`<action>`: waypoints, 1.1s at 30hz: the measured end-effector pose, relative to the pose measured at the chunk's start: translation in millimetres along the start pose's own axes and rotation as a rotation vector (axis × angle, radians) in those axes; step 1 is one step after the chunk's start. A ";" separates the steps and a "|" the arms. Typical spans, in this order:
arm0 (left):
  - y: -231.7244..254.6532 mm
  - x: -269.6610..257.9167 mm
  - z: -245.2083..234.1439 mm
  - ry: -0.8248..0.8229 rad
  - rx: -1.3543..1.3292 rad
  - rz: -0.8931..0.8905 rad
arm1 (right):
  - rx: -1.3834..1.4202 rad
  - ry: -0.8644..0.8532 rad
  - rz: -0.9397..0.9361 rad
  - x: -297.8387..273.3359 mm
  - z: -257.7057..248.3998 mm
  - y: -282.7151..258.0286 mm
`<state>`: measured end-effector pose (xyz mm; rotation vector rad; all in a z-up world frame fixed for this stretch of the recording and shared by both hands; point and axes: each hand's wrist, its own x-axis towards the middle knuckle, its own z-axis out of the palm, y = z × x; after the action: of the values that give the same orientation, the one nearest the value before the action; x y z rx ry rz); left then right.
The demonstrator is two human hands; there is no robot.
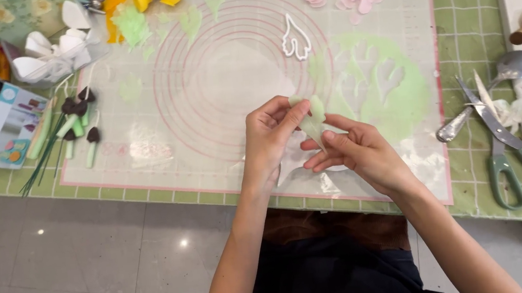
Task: Shaping and assembling wax elements into flower-like shapes for candle making.
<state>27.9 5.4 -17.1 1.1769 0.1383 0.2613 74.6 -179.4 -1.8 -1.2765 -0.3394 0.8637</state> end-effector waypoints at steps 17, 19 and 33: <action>23.0 -15.5 3.4 0.131 -0.036 0.079 | -0.068 0.097 -0.110 12.9 25.2 2.9; 24.8 -16.7 3.6 0.139 -0.036 0.090 | -0.080 0.097 -0.127 14.5 27.0 2.6; 16.2 -8.9 -54.8 0.166 -0.128 0.107 | -0.238 -0.026 -0.167 16.4 38.3 11.7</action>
<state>4.0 57.6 -23.2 1.0358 0.2014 0.4560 55.7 -140.6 -5.1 -1.4344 -0.5744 0.7134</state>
